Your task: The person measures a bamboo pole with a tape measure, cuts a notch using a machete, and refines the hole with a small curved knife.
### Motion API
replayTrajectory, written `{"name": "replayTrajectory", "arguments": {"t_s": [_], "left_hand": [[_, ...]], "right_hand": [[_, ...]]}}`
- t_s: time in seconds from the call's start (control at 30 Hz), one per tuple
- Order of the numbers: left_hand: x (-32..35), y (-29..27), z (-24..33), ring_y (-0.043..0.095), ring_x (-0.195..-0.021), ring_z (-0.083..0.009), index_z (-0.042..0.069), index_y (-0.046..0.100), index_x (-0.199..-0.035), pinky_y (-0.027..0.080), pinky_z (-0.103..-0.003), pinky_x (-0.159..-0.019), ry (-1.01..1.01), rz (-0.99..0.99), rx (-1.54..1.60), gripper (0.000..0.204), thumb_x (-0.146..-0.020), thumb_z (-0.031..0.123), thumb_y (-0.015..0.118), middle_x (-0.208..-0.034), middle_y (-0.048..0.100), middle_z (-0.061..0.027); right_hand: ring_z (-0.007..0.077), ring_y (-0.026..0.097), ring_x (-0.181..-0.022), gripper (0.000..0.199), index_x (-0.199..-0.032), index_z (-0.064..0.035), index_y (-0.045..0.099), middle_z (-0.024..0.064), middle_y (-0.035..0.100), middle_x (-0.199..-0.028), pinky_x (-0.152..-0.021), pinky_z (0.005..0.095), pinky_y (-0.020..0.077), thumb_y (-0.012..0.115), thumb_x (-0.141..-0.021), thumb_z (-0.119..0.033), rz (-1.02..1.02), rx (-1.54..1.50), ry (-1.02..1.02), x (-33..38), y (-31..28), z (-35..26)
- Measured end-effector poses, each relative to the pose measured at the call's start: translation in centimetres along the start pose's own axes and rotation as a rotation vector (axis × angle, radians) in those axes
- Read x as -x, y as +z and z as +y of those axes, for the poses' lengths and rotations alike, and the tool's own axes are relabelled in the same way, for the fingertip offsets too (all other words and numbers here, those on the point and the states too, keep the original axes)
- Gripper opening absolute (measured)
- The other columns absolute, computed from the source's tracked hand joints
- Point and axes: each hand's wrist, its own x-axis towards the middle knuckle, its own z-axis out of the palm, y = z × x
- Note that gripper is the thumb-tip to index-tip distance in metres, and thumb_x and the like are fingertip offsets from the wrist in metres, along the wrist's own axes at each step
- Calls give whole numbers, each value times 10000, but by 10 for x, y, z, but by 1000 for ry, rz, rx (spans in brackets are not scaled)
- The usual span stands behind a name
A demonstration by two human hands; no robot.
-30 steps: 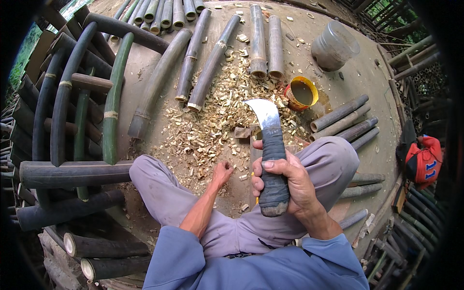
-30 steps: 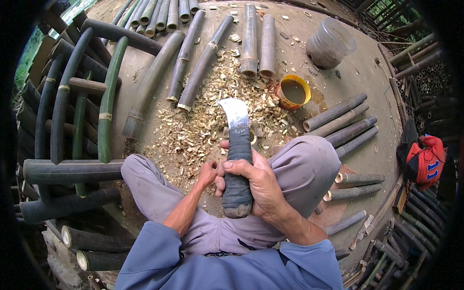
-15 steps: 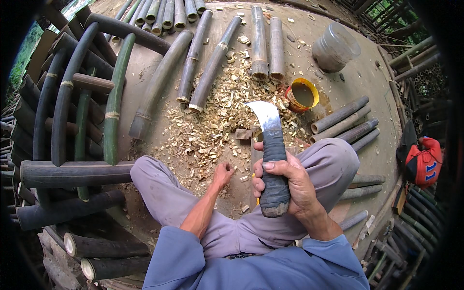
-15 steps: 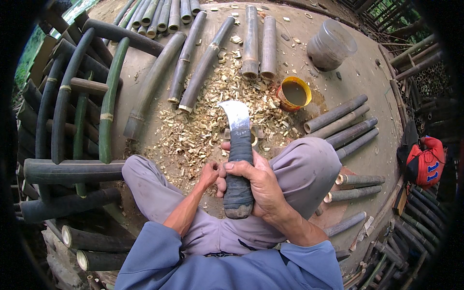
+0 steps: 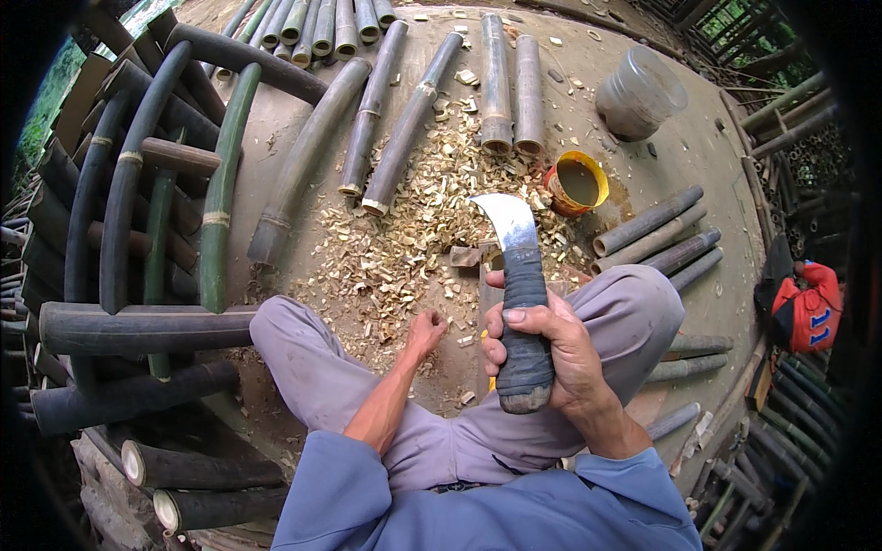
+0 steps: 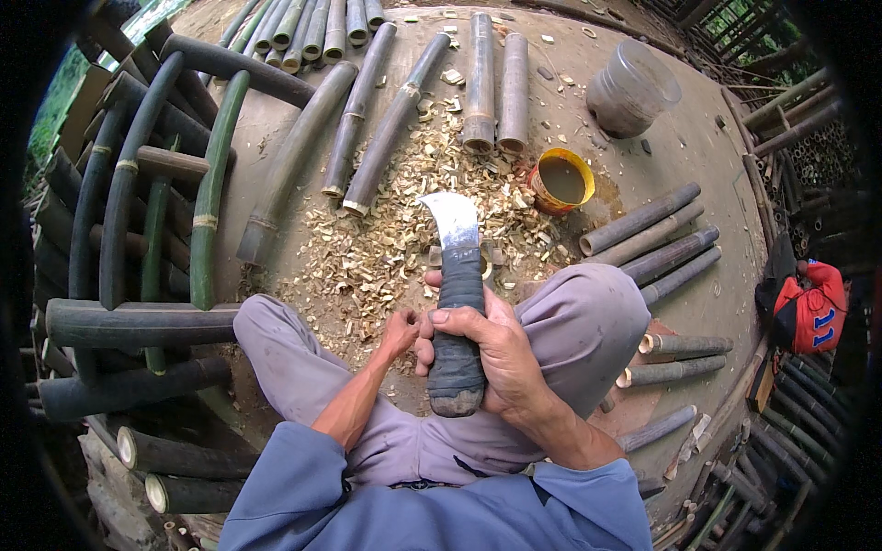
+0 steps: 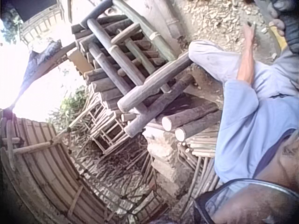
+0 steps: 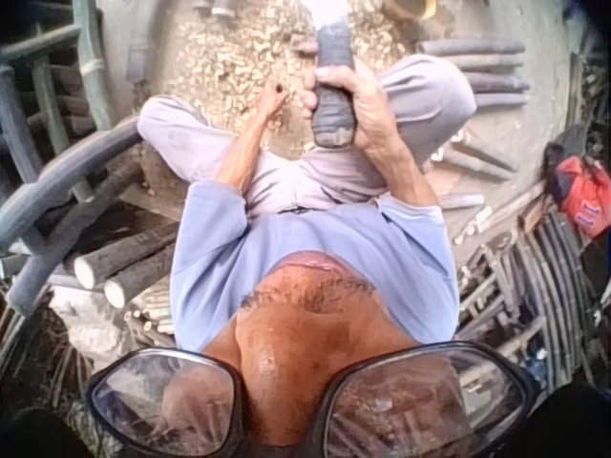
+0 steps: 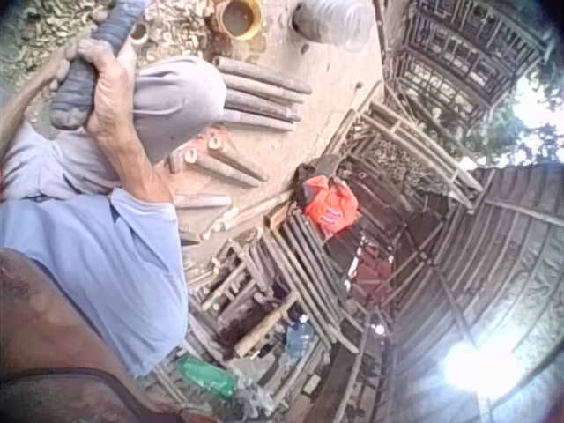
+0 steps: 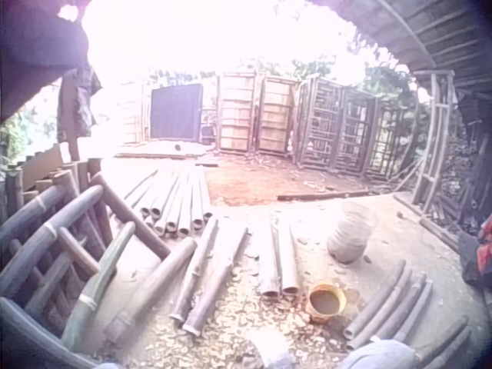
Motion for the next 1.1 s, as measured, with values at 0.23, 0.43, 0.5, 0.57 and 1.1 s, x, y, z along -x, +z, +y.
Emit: {"name": "replayTrajectory", "arguments": {"t_s": [0.23,0.43,0.5,0.57,1.1], "left_hand": [[-1,0,-3,643,-707,-268,17,651,-803,500,-369,-677,5,7,22,226,-722,227,631,-736,662,-146],[-7,5,-9,631,-683,-252,12,640,-791,490,-365,-659,24,-36,36,229,-719,229,633,-714,649,-144],[-16,8,-25,626,-675,-241,8,635,-774,488,-357,-655,33,-54,69,229,-715,229,638,-703,643,-144],[-16,16,-23,601,-630,-220,-6,622,-740,474,-344,-624,72,-92,138,245,-707,234,654,-660,625,-134],[-12,35,-25,565,-566,-141,-1,608,-722,451,-311,-556,131,-160,6,263,-757,258,642,-614,611,-76]], "right_hand": [[208,578,-645,534,-1301,44,340,131,558,-820,-570,377,524,559,-825,-56,15,0,1,0,4,1],[200,563,-643,534,-1303,25,361,123,548,-833,-570,386,500,552,-816,-83,57,17,26,6,7,-2],[196,575,-667,501,-1282,23,373,118,550,-823,-598,385,515,546,-822,-78,-18,-153,78,16,15,-18],[187,567,-698,480,-1275,16,389,115,548,-836,-632,386,514,533,-831,-97,-77,-275,82,29,23,-43],[189,573,-487,364,-1052,6,416,100,545,-652,-392,332,481,596,-738,-29,574,598,-420,-63,-193,-150]]}}
